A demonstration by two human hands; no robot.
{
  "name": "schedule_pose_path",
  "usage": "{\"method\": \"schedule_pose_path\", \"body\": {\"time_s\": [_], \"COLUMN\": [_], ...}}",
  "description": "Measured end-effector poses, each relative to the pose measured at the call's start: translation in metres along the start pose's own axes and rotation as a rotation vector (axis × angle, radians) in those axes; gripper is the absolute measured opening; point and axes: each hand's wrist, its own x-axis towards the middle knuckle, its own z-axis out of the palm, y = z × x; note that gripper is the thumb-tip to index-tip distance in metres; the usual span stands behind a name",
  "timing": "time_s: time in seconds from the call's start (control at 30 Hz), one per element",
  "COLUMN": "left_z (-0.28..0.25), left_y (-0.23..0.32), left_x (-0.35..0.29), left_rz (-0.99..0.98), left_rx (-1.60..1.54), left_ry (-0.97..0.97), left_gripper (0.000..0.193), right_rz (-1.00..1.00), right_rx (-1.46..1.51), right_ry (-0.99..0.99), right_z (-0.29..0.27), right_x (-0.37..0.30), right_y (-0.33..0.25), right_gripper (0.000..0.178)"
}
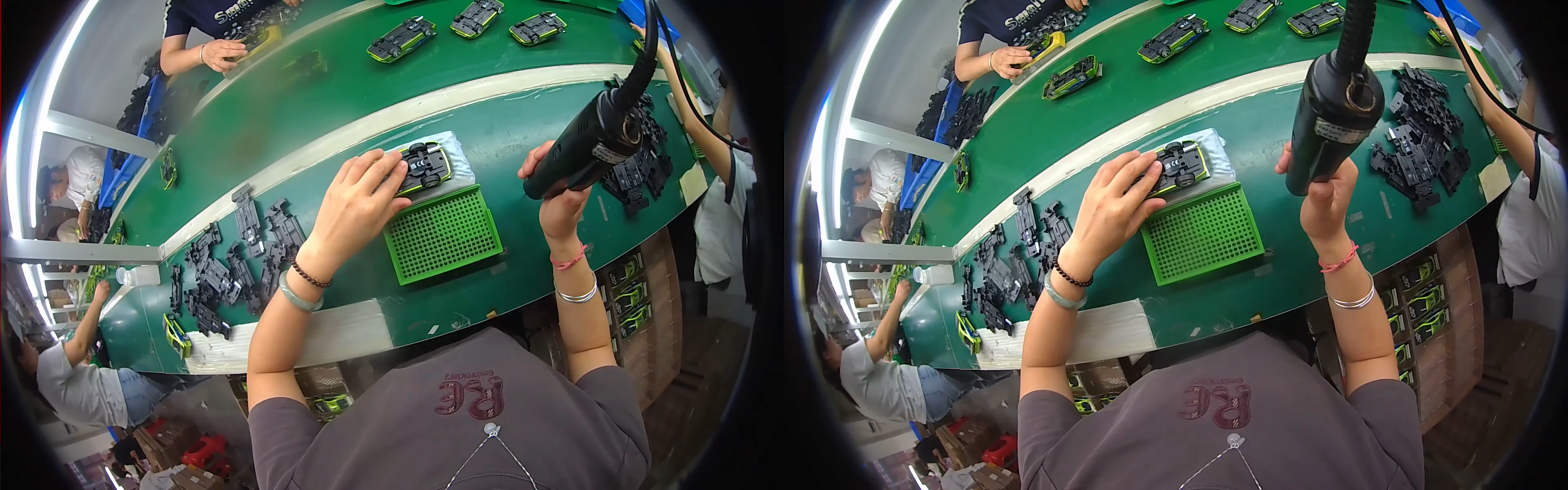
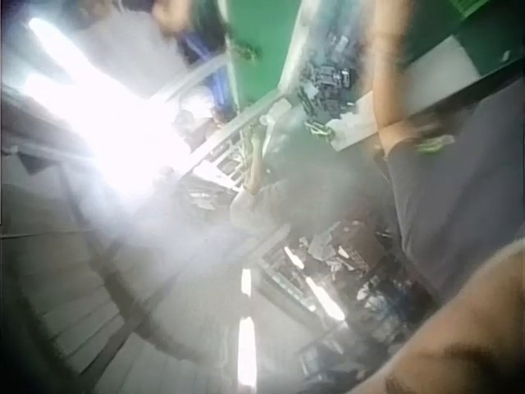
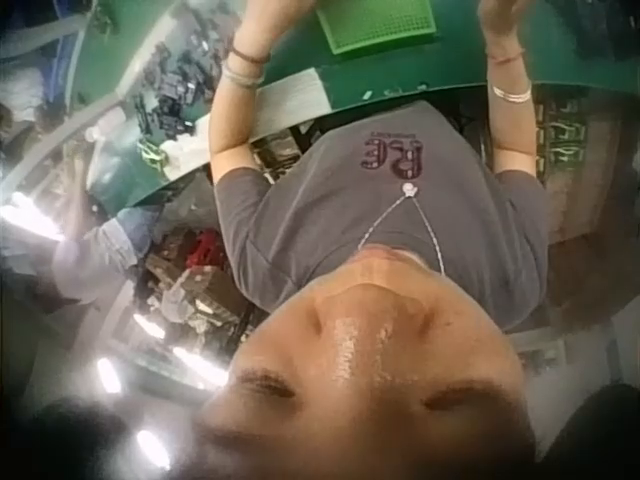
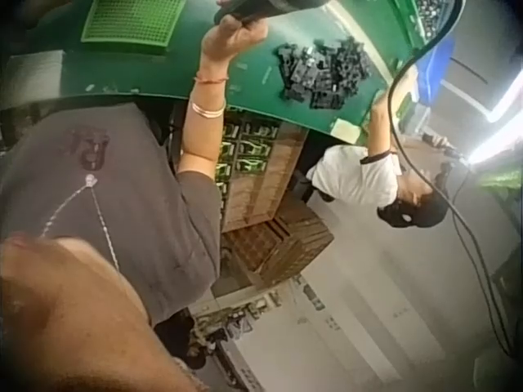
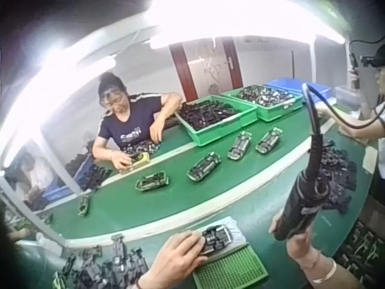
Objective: The person assembles toy cars on a production line by fitting chassis pieces onto car bodies, fastening them with an electric screwdriver, and spinning the wheels by hand. The person then places the assembled toy cars into slots of a cardboard organizer box.
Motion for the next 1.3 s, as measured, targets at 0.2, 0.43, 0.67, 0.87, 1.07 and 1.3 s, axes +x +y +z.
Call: {"method": "schedule_pose_path", "body": {"time_s": [0.2, 0.43, 0.67, 0.87, 1.07, 1.3], "left_z": [0.01, 0.009, 0.011, 0.013, 0.014, 0.015], "left_y": [0.003, 0.006, 0.006, 0.001, -0.001, -0.001], "left_x": [-0.005, -0.005, -0.006, -0.012, -0.011, -0.012], "left_rz": [-0.006, -0.033, -0.026, -0.034, -0.017, -0.017], "left_rx": [0.111, 0.12, 0.059, 0.031, 0.036, 0.03], "left_ry": [-0.037, 0.002, 0.0, 0.013, 0.024, 0.041], "left_gripper": [0.042, 0.038, 0.038, 0.039, 0.04, 0.04], "right_rz": [0.168, 0.081, 0.216, 0.205, 0.195, 0.195], "right_rx": [-0.026, 0.359, 0.466, 0.234, 0.274, 0.255], "right_ry": [0.028, 0.064, -0.087, -0.115, -0.055, -0.071], "right_z": [0.001, 0.045, 0.101, 0.117, 0.123, 0.119], "right_x": [0.001, 0.022, 0.004, 0.002, 0.0, 0.0], "right_y": [-0.001, -0.055, -0.042, -0.025, -0.016, -0.013], "right_gripper": [0.096, 0.104, 0.106, 0.1, 0.098, 0.097]}}
